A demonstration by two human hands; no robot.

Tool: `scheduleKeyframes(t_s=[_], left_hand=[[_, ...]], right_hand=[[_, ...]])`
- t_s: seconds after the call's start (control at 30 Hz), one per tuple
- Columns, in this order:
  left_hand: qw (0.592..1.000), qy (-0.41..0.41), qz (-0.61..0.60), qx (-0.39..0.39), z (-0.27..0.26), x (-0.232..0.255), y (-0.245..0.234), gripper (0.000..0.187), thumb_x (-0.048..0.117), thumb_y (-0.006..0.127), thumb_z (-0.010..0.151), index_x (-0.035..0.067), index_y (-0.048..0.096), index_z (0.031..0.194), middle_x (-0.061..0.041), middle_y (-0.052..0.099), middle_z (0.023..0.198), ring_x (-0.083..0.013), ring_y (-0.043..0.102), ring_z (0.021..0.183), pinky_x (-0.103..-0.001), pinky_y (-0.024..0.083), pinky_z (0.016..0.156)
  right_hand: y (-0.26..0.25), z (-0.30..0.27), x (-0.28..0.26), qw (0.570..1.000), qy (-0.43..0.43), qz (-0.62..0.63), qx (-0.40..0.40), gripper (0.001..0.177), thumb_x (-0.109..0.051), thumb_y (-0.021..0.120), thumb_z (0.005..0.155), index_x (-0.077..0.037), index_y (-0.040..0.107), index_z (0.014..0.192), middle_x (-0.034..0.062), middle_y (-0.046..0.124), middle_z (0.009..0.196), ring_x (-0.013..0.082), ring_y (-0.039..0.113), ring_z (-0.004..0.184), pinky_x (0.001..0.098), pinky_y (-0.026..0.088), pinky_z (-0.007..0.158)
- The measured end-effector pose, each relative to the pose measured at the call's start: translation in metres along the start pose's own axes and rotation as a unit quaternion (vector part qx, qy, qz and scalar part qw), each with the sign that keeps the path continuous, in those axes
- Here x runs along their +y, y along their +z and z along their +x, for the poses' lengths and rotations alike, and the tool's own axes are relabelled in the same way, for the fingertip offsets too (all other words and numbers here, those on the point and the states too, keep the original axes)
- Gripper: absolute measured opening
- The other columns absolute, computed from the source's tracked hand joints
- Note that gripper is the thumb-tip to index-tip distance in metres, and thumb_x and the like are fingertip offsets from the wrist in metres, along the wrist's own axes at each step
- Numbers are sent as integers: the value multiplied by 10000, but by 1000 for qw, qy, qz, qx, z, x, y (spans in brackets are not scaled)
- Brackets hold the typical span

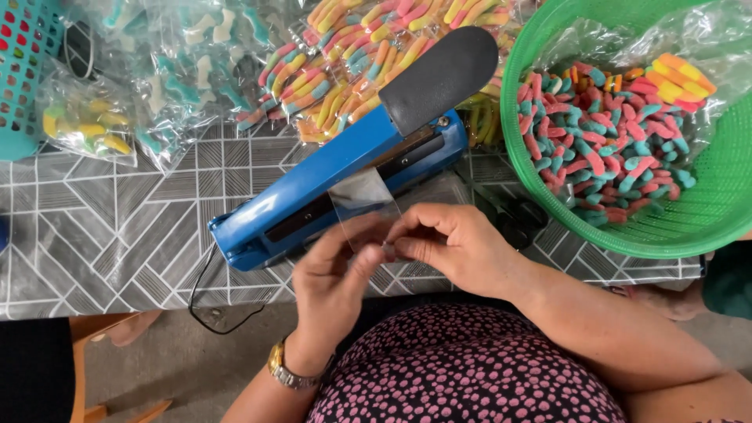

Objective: Manually filling small plastic bags with gummy candies and sealing them using a heat sealer.

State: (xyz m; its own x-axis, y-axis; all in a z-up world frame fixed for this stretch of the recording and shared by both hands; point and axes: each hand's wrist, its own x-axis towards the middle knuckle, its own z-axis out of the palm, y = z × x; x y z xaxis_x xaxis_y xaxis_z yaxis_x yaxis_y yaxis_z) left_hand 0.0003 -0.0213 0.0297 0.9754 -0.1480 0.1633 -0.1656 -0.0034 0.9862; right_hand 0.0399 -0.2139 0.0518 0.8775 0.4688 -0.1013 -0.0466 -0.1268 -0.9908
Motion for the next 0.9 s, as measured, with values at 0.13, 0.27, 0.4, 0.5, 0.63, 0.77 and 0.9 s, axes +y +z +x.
scheduleKeyframes(t_s=[0.13,0.27,0.4,0.5,0.63,0.77,0.9], left_hand=[[997,35,0,76,4,5,5,131,58,681,983,26,697,1109,-115,764,1087,-186,754,989,-280,653,882],[995,71,74,5,5,5,11,197,-5,659,981,50,618,1166,-74,742,923,-143,749,748,-249,657,675],[992,52,108,-34,9,12,16,274,40,649,975,49,610,1245,-62,732,943,-130,738,762,-260,630,731],[992,98,80,-28,13,24,21,126,108,651,988,52,629,1099,-53,684,865,-108,682,654,-230,579,629],[987,95,128,-30,16,28,26,58,33,645,976,81,623,953,-35,673,730,-82,641,422,-196,477,454],[980,56,190,-28,20,-5,23,97,43,673,958,131,680,998,11,733,792,-89,696,612,-232,561,569],[999,-36,-29,-26,27,-11,24,120,-35,576,993,-15,688,1032,-141,755,907,-229,794,835,-327,722,782]], right_hand=[[-6,-6,-1,999,27,7,-24,125,-171,768,903,-86,713,977,-5,703,831,90,658,743,229,557,679],[-14,-3,-7,995,-10,90,33,404,-229,761,882,-43,617,1210,86,728,972,192,759,862,308,656,749],[-17,-7,-15,980,-145,-1,135,85,-116,748,935,-69,711,996,28,675,884,101,644,752,219,524,680],[-12,-12,-24,948,-266,-79,156,77,-74,749,926,-55,682,960,61,643,803,140,633,690,237,515,629],[-22,-21,-29,921,-318,-186,129,103,-52,717,966,-56,631,1023,85,628,820,180,645,646,287,520,582],[-85,-24,-58,933,-108,-318,133,218,-71,676,958,-41,649,1173,66,777,951,150,800,837,240,674,789],[-183,-24,-44,793,269,-443,319,219,-219,606,1118,-53,701,1226,166,719,1137,260,667,778,406,594,853]])
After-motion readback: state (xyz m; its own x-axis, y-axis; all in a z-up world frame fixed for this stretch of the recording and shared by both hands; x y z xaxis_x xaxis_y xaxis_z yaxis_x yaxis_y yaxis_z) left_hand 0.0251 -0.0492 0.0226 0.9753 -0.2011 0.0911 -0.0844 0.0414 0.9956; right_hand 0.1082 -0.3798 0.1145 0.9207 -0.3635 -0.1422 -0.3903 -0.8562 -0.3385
